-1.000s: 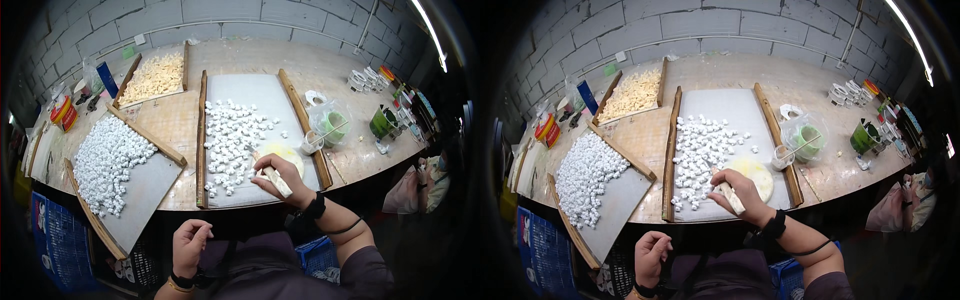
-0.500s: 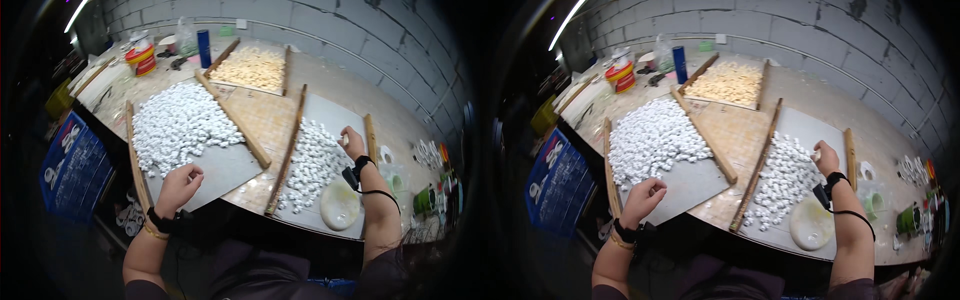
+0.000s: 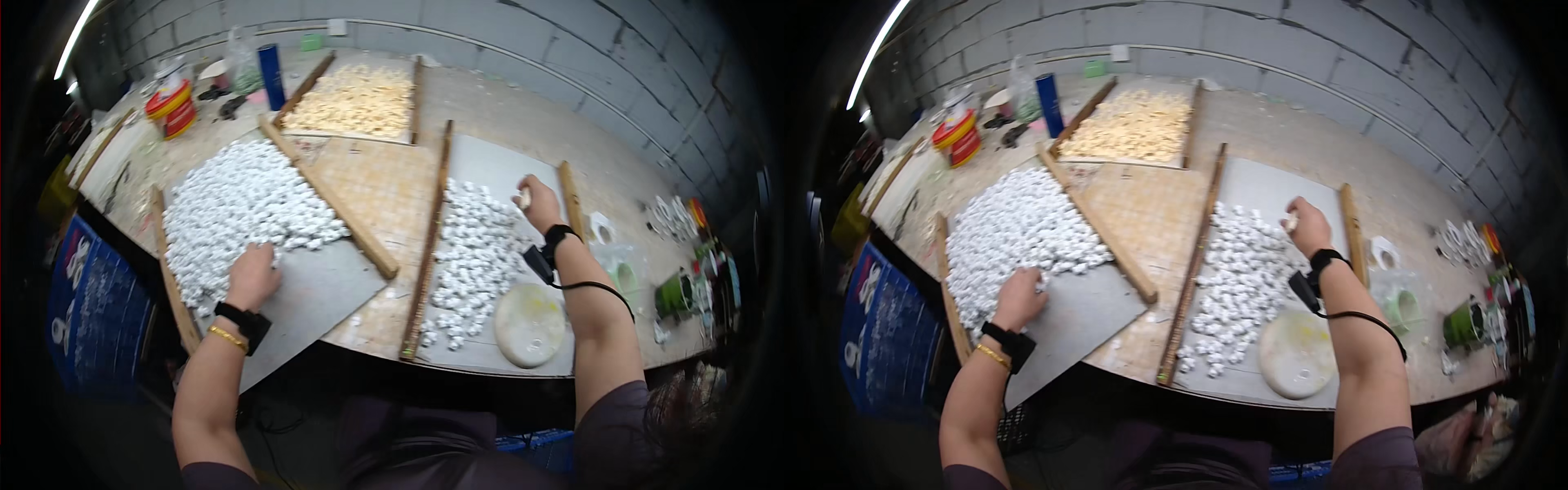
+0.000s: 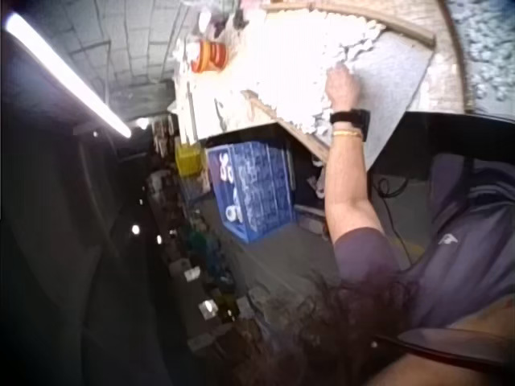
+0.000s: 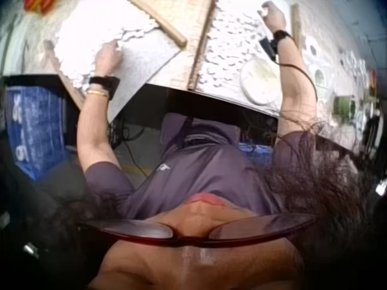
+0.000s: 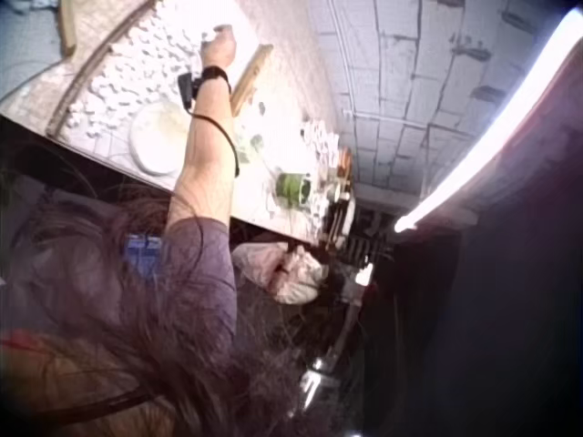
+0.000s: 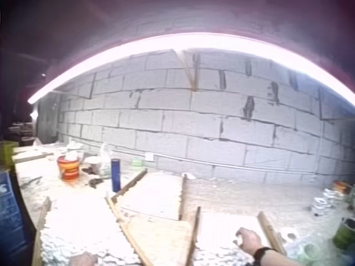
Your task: Cleaning and deburring small white plastic molded parts using a handheld tool.
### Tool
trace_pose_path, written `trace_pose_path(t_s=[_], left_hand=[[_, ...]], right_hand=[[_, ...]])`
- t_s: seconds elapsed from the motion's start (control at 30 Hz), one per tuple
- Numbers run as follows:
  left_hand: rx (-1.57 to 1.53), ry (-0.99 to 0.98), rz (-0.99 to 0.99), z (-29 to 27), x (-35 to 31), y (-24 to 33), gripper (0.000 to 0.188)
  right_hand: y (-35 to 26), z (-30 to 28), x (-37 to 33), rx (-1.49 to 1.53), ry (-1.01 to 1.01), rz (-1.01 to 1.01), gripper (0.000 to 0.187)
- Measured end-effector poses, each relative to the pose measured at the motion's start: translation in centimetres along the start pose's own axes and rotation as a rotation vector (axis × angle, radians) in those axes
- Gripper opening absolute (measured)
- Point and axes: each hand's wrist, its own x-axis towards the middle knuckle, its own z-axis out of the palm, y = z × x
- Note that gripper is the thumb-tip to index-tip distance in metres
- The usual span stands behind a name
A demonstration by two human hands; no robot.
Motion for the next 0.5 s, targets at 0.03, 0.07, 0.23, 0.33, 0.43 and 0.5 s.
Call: trace_pose_path(t_s=[0.03,0.07,0.23,0.33,0.43,0.5], left_hand=[[0.061,-0.003,-0.034,-0.1,-0.3,0.5,0.023],[0.102,-0.012,-0.065,0.3,-0.5,0.2,0.022],[0.059,0.066,-0.026,1.5,0.5,-0.2,0.019],[0.069,0.09,-0.086,1.2,0.2,1.1,0.02],[0.012,0.164,-0.085,0.1,-1.6,0.3,0.019],[-0.078,0.295,0.004,-0.1,-3.2,0.4,0.021]], right_hand=[[-1.3,-1.0,0.2,0.003,0.016,0.001,0.027],[-3.6,-2.7,0.2,0.04,0.004,0.027,0.027],[-6.2,-8.2,-2.5,0.298,0.103,-0.235,0.023],[-10.6,-10.9,-6.1,0.64,-0.052,-0.157,0.016],[-15.7,-13.7,-9.9,0.841,-0.229,-0.096,0.013],[-18.4,-15.2,-12.7,0.895,-0.273,-0.143,0.013]])
